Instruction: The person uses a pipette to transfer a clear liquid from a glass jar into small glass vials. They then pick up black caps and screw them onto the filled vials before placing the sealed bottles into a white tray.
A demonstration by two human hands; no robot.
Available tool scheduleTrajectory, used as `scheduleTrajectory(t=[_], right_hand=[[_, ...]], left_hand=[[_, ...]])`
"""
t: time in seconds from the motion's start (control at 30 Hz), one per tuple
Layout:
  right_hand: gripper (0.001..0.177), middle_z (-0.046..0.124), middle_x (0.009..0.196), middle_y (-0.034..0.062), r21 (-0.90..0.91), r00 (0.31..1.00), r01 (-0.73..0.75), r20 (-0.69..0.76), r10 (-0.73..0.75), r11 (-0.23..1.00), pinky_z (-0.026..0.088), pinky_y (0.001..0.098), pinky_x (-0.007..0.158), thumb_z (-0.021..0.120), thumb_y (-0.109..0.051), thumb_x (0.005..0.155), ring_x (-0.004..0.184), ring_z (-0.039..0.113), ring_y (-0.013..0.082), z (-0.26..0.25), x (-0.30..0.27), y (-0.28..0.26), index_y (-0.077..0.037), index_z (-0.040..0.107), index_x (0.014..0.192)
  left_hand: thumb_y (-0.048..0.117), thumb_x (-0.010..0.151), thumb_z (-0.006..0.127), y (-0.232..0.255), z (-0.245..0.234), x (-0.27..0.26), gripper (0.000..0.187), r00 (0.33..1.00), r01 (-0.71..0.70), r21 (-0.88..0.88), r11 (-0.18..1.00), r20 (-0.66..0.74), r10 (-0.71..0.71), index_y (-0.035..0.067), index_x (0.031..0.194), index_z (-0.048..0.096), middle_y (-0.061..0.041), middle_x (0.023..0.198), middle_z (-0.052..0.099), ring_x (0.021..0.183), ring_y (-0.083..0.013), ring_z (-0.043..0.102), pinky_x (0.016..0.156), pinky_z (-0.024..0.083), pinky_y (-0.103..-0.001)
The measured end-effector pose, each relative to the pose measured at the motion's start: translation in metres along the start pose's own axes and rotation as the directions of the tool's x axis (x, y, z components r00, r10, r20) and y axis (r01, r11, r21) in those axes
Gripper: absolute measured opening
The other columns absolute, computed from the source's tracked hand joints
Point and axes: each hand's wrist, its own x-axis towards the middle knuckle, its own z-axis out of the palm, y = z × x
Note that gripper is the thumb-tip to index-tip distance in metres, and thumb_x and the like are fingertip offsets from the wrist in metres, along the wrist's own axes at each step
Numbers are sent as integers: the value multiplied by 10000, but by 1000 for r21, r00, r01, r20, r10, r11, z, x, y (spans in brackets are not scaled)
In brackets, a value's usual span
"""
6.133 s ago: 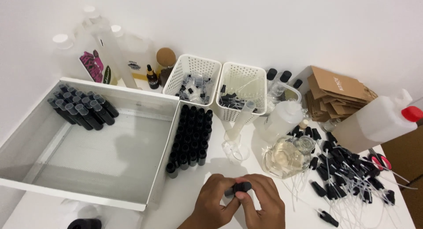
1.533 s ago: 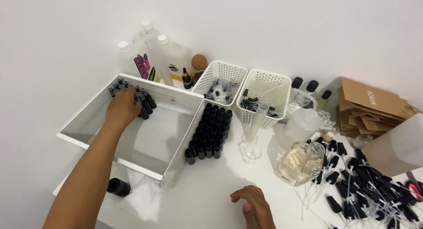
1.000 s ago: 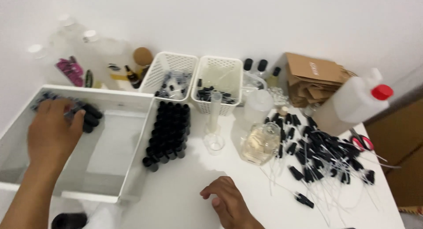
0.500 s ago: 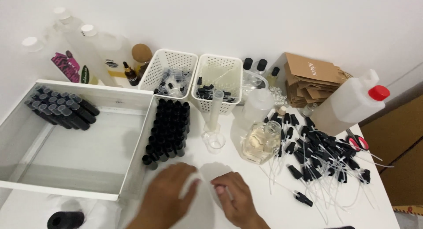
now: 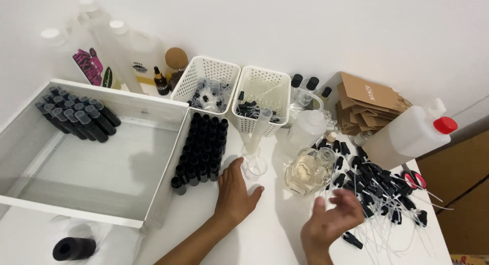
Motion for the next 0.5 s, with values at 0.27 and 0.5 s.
scheduleTrajectory(t=[0.27, 0.5], right_hand=[[475, 400, 1412, 196, -19, 981, -192, 7, 192, 981, 406, 408, 1066, 538, -27, 960, 1287, 472, 302, 5, 18, 1, -46, 301, 1372], [583, 359, 1506, 224, -5, 981, -166, 104, 165, 986, 386, 468, 1148, 588, -122, 994, 1399, 426, 351, 2, 16, 5, -77, 224, 1447]], left_hand=[[277, 844, 777, 54, -38, 11, 759, 992, -74, -136, 988, -113, 59, 41, 1435, 365, -155, 1431, 473, 1348, -353, 445, 1128, 335, -485], [258, 904, 721, 31, -22, 11, 561, 992, -88, 43, 995, 97, 83, 77, 1388, 504, -144, 1259, 647, 1168, -346, 589, 1023, 436, -482]])
